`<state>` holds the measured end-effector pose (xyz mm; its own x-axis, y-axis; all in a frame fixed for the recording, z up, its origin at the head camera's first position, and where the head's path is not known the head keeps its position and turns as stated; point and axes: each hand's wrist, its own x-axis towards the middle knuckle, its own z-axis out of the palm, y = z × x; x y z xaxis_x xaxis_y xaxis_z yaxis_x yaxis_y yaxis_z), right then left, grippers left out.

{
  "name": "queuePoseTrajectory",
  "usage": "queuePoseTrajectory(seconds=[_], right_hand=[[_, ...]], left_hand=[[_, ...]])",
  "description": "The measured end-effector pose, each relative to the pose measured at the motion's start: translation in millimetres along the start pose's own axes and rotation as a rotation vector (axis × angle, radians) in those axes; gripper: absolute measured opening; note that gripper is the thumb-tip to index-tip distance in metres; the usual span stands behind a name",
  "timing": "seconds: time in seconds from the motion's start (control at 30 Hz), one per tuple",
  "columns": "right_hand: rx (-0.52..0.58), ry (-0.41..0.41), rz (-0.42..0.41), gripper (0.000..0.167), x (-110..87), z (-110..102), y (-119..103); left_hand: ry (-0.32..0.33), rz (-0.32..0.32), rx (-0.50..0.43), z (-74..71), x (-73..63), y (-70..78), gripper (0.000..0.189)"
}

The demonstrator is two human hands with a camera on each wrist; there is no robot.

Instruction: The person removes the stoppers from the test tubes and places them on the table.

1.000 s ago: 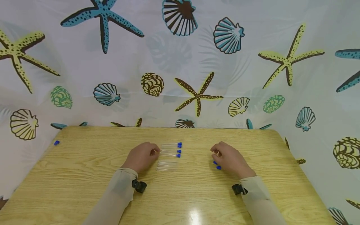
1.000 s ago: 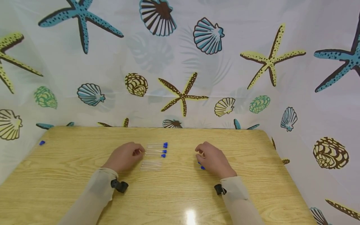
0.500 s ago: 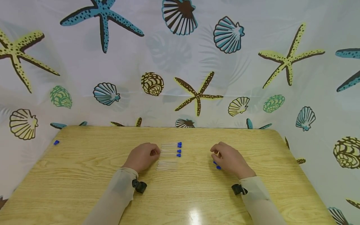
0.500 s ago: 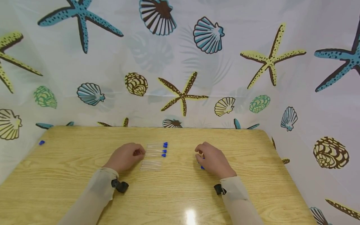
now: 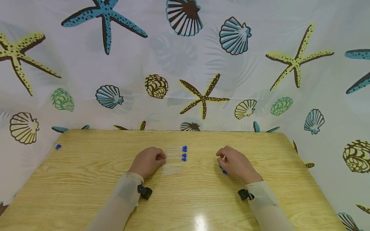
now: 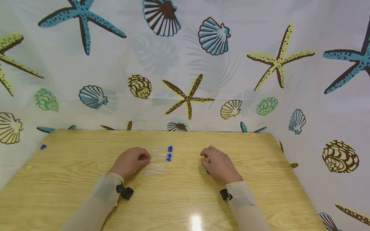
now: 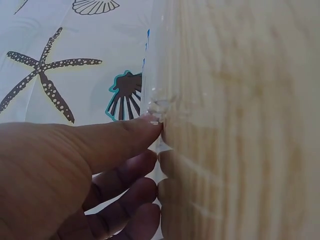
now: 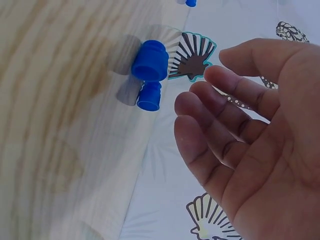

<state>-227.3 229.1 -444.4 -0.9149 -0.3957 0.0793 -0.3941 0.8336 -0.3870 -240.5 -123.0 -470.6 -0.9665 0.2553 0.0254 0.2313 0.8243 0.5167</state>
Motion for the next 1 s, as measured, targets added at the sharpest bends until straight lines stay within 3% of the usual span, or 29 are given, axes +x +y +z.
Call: queuePoseTrajectory(seconds=[0.27,0.43,0.67,1.0], right_hand=[[0.011,-0.003,0.014,0.019,0.2,0,0],[0.017,0.016,0.008,0.019,0.0,-1,-1],[0.066,0.098,-0.055,0.02,-1.5,-6,-8],[0.195,0.188,-0.206,0.028,-5.5,-22,-30]], left_hand=[[0.014,0.019,0.003,-0.4,0.5,-3.7,0.004],[0.052,0.033,-0.014,-8.6,-0.1,-1.8,0.005],[0.093,0.088,-0.016,-31.3,-7.1,23.7,0.01],[0.152,0.259,0.018,-51.4,-21.1,58.2,0.012]])
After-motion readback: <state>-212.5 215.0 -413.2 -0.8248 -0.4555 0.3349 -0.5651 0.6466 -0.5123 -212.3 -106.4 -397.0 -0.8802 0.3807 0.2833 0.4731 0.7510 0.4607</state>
